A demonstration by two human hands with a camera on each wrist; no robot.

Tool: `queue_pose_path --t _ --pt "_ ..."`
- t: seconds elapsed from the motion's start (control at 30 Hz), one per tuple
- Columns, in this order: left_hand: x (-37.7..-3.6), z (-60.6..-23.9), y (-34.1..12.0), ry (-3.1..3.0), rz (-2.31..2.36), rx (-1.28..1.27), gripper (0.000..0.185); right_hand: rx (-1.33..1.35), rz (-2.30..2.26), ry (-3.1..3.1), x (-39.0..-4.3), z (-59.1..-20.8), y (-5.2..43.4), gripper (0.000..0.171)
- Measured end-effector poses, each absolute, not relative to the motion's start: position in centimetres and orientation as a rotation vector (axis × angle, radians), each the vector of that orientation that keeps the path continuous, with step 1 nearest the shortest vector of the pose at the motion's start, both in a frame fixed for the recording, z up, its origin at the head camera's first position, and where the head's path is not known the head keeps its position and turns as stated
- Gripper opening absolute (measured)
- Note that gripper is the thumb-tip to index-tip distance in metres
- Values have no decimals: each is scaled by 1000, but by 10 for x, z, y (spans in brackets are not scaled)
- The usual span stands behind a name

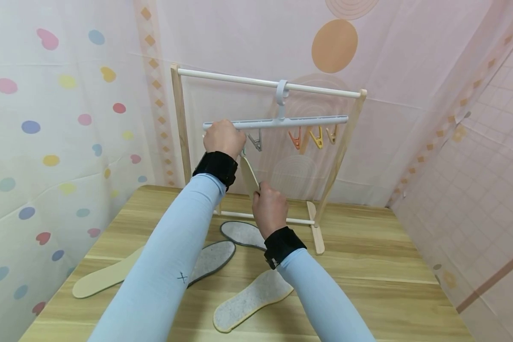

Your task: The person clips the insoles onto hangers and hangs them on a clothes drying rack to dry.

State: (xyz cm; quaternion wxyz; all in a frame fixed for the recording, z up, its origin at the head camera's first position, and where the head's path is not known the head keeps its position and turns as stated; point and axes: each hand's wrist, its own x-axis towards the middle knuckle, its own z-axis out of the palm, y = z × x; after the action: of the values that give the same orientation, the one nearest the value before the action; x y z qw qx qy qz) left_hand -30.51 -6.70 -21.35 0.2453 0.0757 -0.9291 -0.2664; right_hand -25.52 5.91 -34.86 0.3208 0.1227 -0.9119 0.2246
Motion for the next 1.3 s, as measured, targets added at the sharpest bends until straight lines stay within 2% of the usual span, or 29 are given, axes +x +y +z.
queue_pose_path --t 1.3 --pt "-303 -212 -67 -2561 -688 207 25 333 570 -2412 -256 -339 53 9"
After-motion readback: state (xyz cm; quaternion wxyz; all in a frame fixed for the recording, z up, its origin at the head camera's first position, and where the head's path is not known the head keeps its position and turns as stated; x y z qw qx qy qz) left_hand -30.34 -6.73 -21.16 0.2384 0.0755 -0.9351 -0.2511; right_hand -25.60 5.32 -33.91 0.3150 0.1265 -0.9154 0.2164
